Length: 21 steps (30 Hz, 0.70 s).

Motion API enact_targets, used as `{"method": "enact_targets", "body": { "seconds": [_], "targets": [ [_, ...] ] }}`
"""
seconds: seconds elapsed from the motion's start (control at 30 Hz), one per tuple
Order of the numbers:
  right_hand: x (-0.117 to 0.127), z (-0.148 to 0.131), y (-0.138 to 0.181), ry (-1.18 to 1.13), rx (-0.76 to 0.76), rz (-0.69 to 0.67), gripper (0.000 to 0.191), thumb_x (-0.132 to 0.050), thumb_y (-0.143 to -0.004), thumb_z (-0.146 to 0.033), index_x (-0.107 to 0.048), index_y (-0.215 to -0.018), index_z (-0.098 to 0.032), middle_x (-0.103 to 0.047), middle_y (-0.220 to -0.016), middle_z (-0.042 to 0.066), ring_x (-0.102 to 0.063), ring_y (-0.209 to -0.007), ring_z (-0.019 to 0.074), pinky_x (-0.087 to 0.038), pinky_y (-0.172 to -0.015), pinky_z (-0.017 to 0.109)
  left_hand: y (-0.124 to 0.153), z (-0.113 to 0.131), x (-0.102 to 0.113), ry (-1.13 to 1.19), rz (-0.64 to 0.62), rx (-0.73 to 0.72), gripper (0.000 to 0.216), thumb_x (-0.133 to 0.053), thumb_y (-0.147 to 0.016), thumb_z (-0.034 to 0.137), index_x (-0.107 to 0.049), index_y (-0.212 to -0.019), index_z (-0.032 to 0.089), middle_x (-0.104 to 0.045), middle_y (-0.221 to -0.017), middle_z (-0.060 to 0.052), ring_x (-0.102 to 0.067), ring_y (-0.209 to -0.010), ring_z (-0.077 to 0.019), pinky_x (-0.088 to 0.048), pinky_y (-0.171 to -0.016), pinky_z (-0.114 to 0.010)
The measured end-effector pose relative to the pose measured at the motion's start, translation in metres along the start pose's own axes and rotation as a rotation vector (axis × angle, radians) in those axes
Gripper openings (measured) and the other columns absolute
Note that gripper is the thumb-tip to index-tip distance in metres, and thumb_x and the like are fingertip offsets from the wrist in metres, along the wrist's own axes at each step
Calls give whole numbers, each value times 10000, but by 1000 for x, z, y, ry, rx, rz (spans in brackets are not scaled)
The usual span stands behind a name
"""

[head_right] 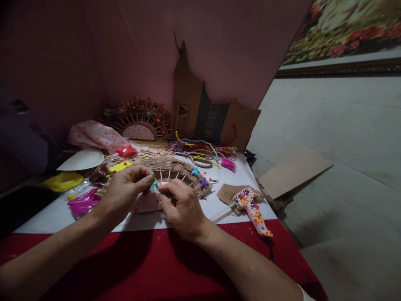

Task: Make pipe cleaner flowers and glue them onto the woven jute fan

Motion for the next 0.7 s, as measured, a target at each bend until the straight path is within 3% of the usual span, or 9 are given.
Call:
{"method": "enact_targets", "body": {
  "seconds": [0.27,0.43,0.57,0.7],
  "targets": [
    [-8,-17,5,351,170,-107,167,-452,-831,-134,-607,-888,-159,-543,-816,59,-516,-725,146,-402,-642,257,-1,2,0,-112,-4,-65,45,-590,-671,185,-555,-647,173,-492,-488,54,-427,-431,-87,-321,-433,-203],
    [-5,-25,6,395,244,-86,146,-452,-812,-110,-591,-828,-152,-545,-791,57,-515,-691,139,-391,-621,244,0,2,-5,-135,-38,-93,22,-604,-645,164,-585,-633,168,-516,-513,46,-424,-443,-84,-318,-434,-201],
    [-3,-19,4,384,209,-72,127,-451,-807,-118,-570,-780,-156,-549,-783,54,-510,-681,136,-386,-621,241,-1,-4,-5,-52,-38,-21,57,-630,-630,176,-575,-623,165,-510,-485,52,-424,-420,-80,-310,-417,-193],
    [-2,-11,3,399,154,-64,91,-483,-773,-120,-567,-770,-154,-555,-773,51,-518,-674,140,-374,-604,243,0,-17,-8,153,-55,146,145,-663,-626,211,-536,-589,153,-472,-429,61,-395,-378,-59,-292,-397,-174]
  ]
}}
Point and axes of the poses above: each hand's wrist, its own y-axis away from the middle knuckle, its own x-axis out of the back of the hand, z = x × y, the point moved 10 cm from there along -y, towards the middle knuckle
